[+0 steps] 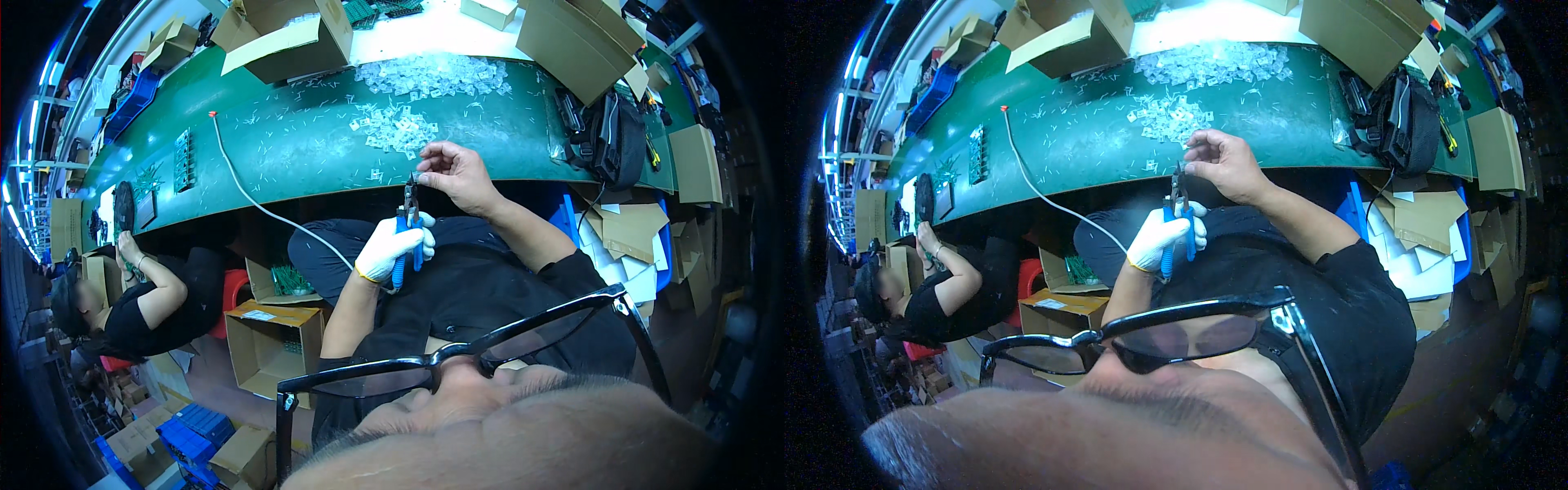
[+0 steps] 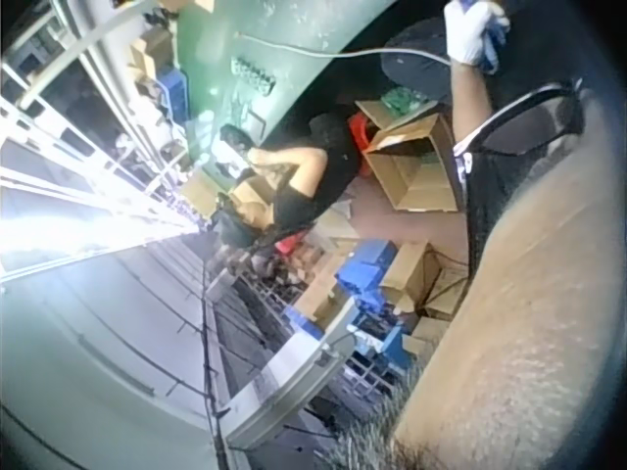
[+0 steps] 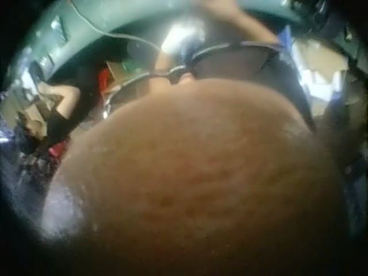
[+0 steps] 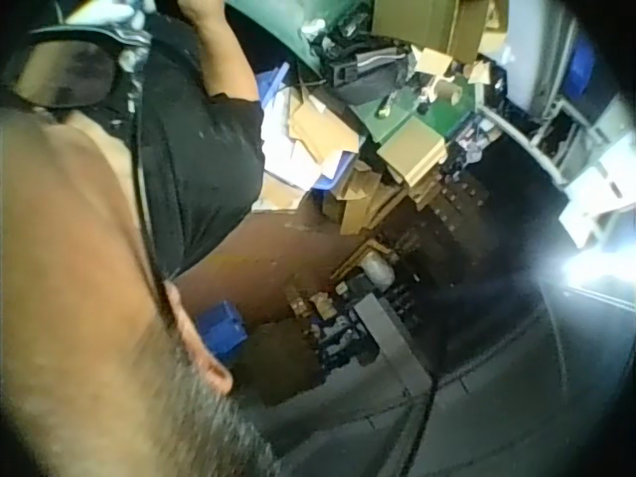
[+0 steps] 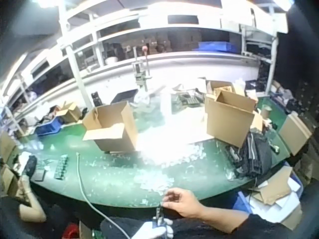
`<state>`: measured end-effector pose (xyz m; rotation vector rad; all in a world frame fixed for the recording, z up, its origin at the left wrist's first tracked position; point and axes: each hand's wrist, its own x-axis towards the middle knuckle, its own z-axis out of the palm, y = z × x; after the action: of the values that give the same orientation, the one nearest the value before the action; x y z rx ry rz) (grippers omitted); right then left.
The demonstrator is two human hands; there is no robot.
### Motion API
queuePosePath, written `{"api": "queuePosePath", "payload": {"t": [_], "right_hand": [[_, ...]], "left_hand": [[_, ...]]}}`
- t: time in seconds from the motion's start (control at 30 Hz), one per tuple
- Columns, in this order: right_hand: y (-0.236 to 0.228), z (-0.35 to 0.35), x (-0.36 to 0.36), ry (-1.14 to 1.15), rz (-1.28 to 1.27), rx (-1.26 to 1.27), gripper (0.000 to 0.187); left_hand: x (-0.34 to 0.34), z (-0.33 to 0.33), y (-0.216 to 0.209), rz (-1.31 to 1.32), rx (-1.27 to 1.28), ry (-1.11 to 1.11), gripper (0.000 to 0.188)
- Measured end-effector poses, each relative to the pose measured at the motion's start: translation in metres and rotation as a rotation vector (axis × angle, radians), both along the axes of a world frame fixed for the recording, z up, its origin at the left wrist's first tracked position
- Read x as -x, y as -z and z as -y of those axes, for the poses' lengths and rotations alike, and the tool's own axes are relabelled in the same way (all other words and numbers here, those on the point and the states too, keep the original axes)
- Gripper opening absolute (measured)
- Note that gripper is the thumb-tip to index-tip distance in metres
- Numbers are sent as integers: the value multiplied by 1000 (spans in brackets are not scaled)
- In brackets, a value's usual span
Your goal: The person repeatedly picks up small components from the table by hand and trims them using pliers.
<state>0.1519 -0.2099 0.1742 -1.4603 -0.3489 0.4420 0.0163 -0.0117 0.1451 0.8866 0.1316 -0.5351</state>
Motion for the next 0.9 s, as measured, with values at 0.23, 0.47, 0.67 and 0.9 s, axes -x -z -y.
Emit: {"api": "queuePosePath", "payload": {"t": [0.23, 0.47, 0.67, 0.9], "right_hand": [[4, 3, 0, -32, -2, 10, 37], [5, -1, -4, -47, -131, -26, 36], [17, 3, -14, 29, -102, -11, 35], [11, -21, -56, 164, 380, 328, 30]], "left_hand": [[4, -1, -24, -17, -269, -9, 29], [9, 1, -6, -60, -137, -98, 30], [12, 3, 1, -20, -92, -59, 41], [16, 8, 3, -23, -82, -2, 42]]}}
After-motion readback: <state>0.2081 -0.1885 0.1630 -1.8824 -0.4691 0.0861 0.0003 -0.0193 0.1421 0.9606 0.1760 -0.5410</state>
